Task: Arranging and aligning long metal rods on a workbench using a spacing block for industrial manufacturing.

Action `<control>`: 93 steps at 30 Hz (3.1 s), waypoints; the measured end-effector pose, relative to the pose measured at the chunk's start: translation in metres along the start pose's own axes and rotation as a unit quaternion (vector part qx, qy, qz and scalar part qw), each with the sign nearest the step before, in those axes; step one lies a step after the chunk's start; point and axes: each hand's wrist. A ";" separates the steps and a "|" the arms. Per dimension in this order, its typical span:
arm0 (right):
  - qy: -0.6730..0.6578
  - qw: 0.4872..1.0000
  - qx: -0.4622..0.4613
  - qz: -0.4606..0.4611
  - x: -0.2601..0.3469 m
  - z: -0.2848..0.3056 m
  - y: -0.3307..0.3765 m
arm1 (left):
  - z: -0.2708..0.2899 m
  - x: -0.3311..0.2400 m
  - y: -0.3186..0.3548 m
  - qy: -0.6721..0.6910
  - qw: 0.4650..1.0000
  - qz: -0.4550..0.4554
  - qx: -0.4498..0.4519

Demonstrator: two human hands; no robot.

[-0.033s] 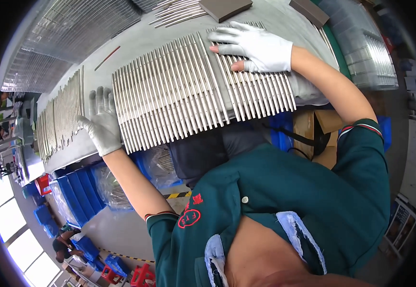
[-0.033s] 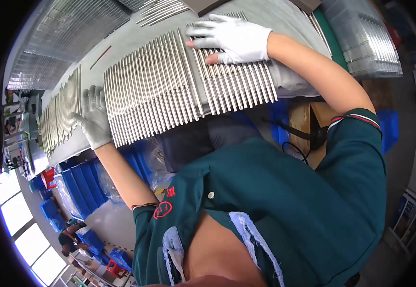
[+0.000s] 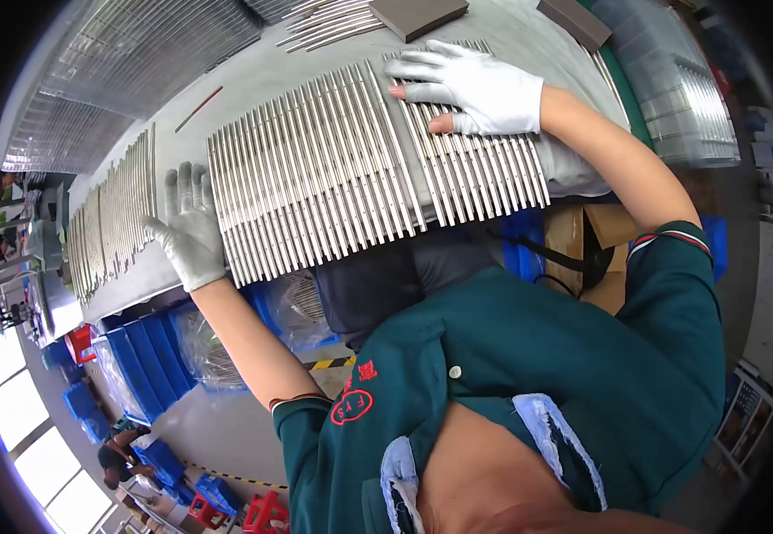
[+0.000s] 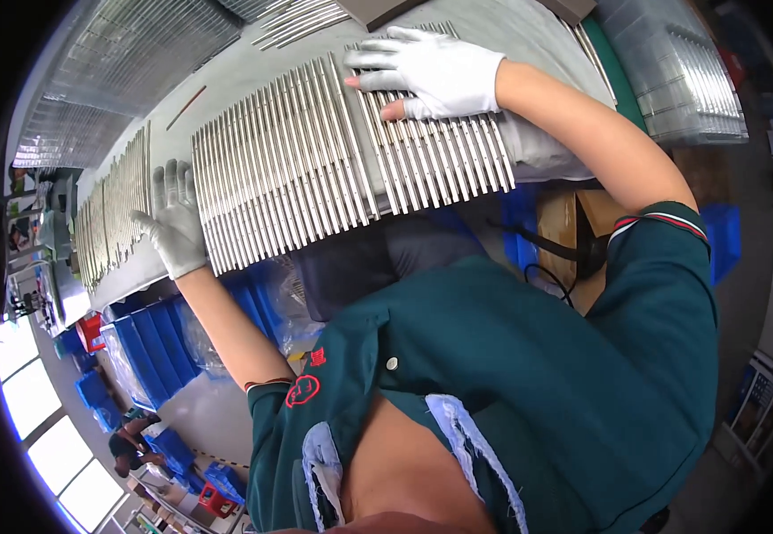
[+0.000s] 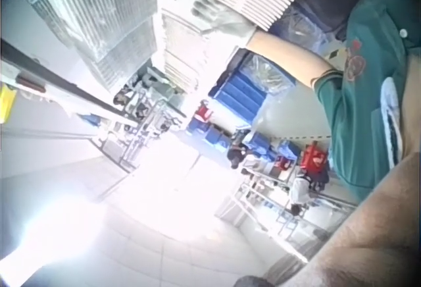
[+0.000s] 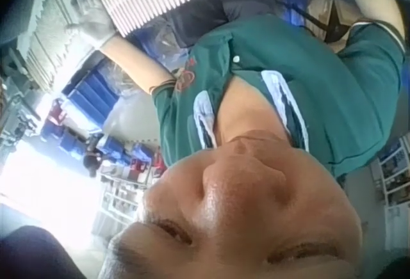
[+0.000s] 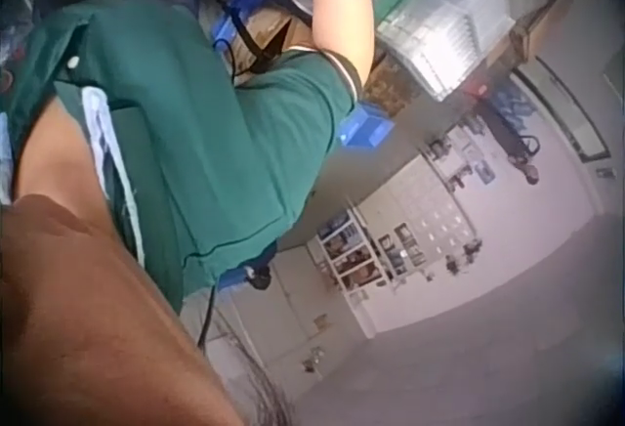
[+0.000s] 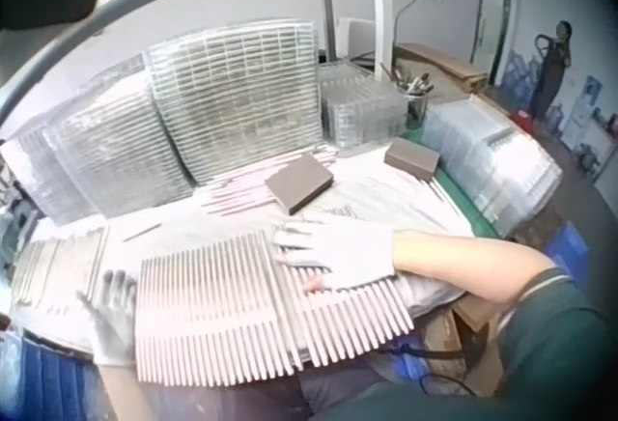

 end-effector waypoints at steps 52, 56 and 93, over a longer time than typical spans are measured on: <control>0.005 0.999 -0.037 -0.008 0.018 0.007 -0.005 | 0.001 -0.003 -0.001 0.001 1.000 -0.002 0.012; 0.012 0.999 -0.013 -0.027 0.021 0.004 -0.003 | 0.001 -0.003 -0.002 0.001 1.000 -0.003 0.011; 0.023 0.999 -0.019 -0.018 0.020 0.002 -0.005 | -0.017 0.000 0.006 -0.163 0.984 -0.039 -0.056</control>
Point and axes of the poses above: each hand's wrist, its own y-axis away from the middle knuckle, its own z-axis out of the back of the hand, x = y × z, and after that the axes turned 12 degrees about z, right-handed
